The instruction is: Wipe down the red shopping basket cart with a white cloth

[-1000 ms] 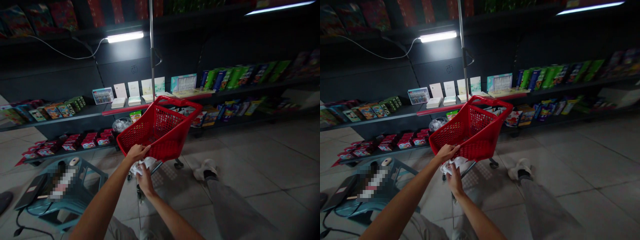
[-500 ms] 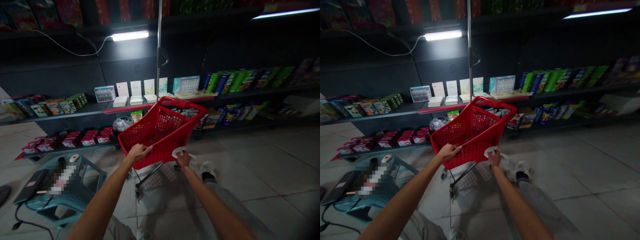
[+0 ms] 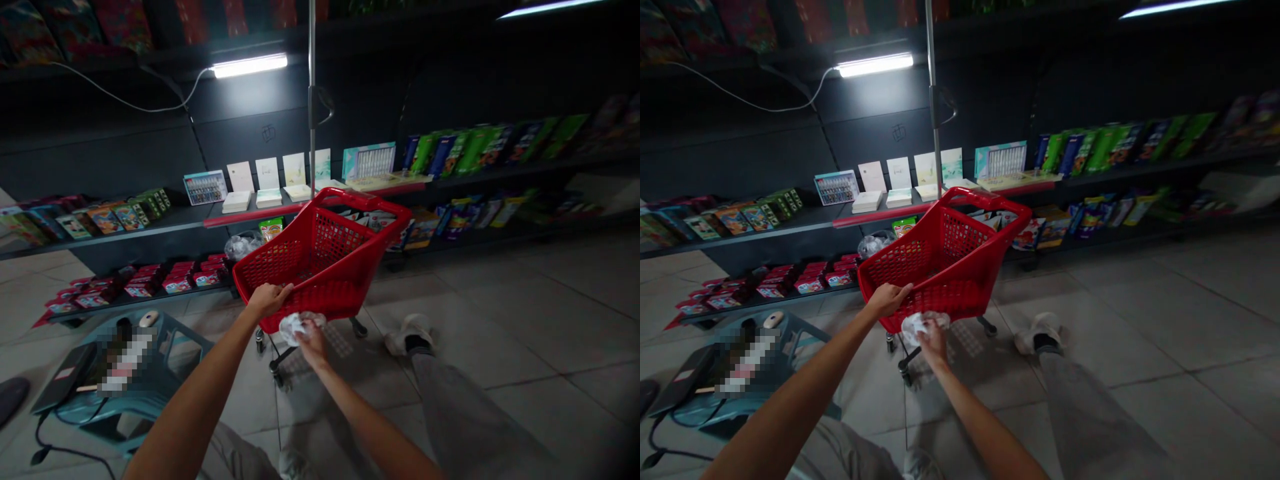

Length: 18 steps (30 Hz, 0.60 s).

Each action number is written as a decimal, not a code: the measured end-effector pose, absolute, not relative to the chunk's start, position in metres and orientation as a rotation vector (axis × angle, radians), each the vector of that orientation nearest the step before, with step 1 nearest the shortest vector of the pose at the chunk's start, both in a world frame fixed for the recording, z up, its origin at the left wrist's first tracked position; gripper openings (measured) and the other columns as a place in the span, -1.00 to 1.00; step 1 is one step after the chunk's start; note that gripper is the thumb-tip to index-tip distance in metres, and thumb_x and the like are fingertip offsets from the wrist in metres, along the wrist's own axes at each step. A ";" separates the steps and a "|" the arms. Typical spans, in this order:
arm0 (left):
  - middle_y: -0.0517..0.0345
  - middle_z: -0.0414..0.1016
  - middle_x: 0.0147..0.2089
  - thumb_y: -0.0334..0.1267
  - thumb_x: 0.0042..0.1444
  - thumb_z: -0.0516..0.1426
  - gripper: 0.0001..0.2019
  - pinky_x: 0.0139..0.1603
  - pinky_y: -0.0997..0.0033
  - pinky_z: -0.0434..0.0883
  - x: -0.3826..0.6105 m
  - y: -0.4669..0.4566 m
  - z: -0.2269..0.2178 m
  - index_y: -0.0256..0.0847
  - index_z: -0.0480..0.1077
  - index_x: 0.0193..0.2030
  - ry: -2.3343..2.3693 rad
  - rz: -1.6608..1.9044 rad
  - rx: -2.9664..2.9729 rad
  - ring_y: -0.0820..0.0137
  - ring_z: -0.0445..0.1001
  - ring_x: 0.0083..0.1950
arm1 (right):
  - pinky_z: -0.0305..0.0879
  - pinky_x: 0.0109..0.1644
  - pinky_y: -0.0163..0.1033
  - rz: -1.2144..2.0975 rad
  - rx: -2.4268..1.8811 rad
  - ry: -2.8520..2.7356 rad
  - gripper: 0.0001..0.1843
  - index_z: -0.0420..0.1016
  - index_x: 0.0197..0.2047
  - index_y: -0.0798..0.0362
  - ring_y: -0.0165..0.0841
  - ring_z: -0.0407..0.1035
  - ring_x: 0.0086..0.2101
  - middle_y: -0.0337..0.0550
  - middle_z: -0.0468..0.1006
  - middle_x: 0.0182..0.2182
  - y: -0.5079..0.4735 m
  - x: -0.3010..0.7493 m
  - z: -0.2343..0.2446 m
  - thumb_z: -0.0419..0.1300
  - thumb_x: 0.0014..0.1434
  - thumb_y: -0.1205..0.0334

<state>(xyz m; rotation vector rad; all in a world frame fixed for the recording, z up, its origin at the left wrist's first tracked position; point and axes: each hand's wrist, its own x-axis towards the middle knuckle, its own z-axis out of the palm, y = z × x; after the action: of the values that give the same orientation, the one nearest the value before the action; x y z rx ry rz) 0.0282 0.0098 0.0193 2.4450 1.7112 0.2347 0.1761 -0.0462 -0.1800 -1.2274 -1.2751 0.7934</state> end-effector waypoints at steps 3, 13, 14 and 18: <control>-0.10 0.58 -0.40 0.31 0.35 -0.36 -0.12 -0.28 0.37 0.23 0.023 0.012 0.018 -0.22 0.59 -0.42 1.731 0.221 2.473 0.27 0.55 -0.32 | 0.41 0.06 0.04 0.581 -1.378 -1.205 -0.64 0.50 -0.13 0.06 -0.11 0.49 -0.11 0.04 0.61 -0.13 -0.008 0.269 -0.144 0.21 -0.02 0.11; -0.08 0.64 -0.34 0.25 0.38 -0.34 -0.17 -0.21 0.37 0.30 0.022 0.015 0.017 -0.14 0.65 -0.32 1.708 0.154 2.661 0.24 0.61 -0.23 | 0.27 0.22 -0.06 -0.044 -1.326 -1.082 -0.60 0.38 0.01 0.09 -0.17 0.39 0.05 0.09 0.51 0.02 0.066 0.375 -0.030 0.12 0.09 0.19; -0.08 0.65 -0.34 0.25 0.38 -0.33 -0.18 -0.21 0.37 0.31 0.021 0.015 0.017 -0.14 0.65 -0.32 1.695 0.159 2.672 0.25 0.61 -0.24 | 0.27 0.22 -0.06 -0.019 -1.357 -1.051 -0.58 0.36 0.03 0.12 -0.16 0.38 0.06 0.13 0.49 0.04 0.064 0.369 -0.043 0.11 0.09 0.20; -0.09 0.65 -0.34 0.25 0.39 -0.33 -0.17 -0.22 0.37 0.31 0.022 0.012 0.018 -0.15 0.64 -0.34 1.682 0.178 2.704 0.27 0.60 -0.26 | 0.34 0.11 -0.04 0.268 -1.580 -0.898 -0.49 0.29 0.15 0.20 -0.13 0.40 0.05 0.25 0.46 0.09 0.040 0.337 -0.115 0.08 0.18 0.13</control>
<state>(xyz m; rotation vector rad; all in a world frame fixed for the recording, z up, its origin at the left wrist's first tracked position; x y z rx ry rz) 0.0221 0.0118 0.0176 2.7036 1.6815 0.1782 0.3371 0.0400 -0.1145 -1.5803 -0.8979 0.2676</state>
